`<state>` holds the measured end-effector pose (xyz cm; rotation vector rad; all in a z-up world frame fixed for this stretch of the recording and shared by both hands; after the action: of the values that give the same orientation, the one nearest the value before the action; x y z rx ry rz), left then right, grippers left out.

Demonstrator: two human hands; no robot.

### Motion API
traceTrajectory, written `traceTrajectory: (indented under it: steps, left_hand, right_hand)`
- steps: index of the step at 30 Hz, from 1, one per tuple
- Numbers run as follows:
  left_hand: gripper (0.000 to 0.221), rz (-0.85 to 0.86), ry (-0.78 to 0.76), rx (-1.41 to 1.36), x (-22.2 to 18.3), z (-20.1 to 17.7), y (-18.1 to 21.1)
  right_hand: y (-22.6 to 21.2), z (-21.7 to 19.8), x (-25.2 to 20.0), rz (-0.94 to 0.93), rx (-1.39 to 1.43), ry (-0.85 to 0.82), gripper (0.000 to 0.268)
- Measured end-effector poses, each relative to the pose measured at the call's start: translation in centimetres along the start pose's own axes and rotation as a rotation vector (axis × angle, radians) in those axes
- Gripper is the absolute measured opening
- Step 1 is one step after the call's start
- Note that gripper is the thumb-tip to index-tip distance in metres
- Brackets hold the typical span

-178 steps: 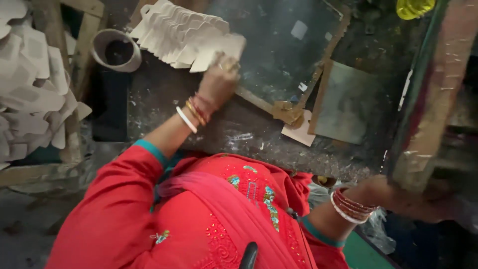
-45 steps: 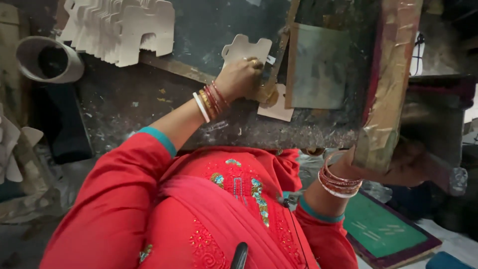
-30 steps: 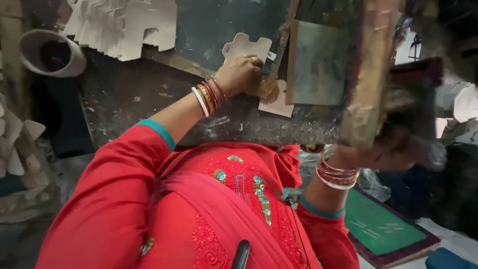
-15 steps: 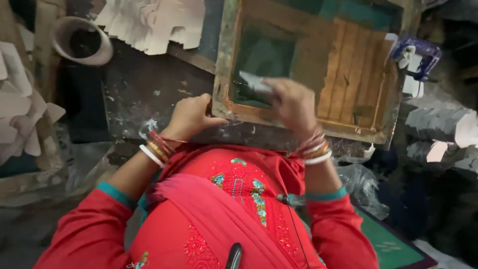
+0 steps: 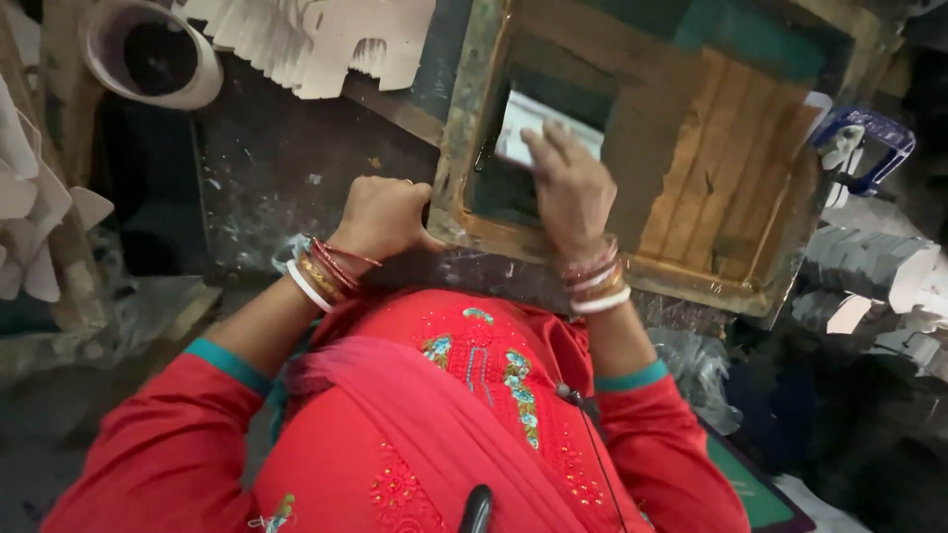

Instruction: Applying ink to paper cutouts using a manual screen-printing frame and a squeegee.

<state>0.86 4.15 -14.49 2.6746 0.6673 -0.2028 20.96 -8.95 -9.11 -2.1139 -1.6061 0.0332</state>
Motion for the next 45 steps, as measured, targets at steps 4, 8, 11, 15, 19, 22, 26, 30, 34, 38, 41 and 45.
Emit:
traceTrajectory:
  steps: [4,8,11,15,19,22,26,30,34,38,41,45]
  left_hand:
    - [0.068,0.068,-0.025,0.034,0.3,0.3,-0.3]
    - [0.069,0.107,0.022,0.064,0.0,0.0,0.0]
    - [0.070,0.041,0.098,0.043,-1.0,0.3,0.6]
    - [0.059,-0.107,0.143,-0.253,-3.1,-0.3,1.6]
    - [0.039,0.119,0.162,-0.789,-4.2,-6.8,4.7]
    - [0.042,0.489,0.243,-1.012,-3.4,-12.0,7.7]
    - [0.028,0.352,0.431,-0.685,7.3,-7.0,4.6]
    - [0.024,0.196,0.649,-0.200,15.2,-0.8,3.5]
    - [0.028,0.227,0.684,-0.077,18.2,-0.5,5.1]
    - [0.036,0.180,0.684,-0.792,18.1,-3.8,0.7]
    - [0.034,-0.027,0.807,-0.723,14.9,-6.2,-5.7]
    - [0.045,0.180,0.866,-0.185,7.4,-6.8,-6.4]
  right_hand:
    - [-2.7,-0.1,-3.9,0.036,0.012,-0.001,0.045]
    - [-4.8,-0.8,-6.8,0.045,0.048,-0.015,0.048]
    - [-5.3,-1.8,-8.1,0.028,0.072,-0.017,0.049]
    - [-5.4,-3.3,-8.7,0.044,0.098,0.060,0.050]
    - [-2.7,-5.2,-10.8,-0.079,0.130,0.495,0.032]
    - [0.5,-8.4,-13.2,-0.083,0.233,0.863,0.026]
    - [4.7,-12.6,-15.4,0.017,0.360,1.187,0.024]
    - [6.4,-13.9,-17.4,0.126,0.098,1.243,0.025]
    - [4.0,-16.9,-16.2,0.135,-0.300,1.250,0.040]
    - [5.7,-16.9,-17.5,0.032,-1.081,0.969,0.047]
    - [9.3,-15.7,-20.5,0.165,-0.787,1.032,0.035]
    - [5.5,-16.6,-17.9,0.094,-0.840,0.999,0.038]
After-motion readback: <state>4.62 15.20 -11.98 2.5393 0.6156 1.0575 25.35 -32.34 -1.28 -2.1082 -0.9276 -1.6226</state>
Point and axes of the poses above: each hand's wrist, its own x-axis towards the middle knuckle, its own z-axis out of the palm, y = z × x, the point moved 3 cm from there along x, towards the middle knuckle, and after that the axes turned 7 degrees about x, right-handed, at the moved point
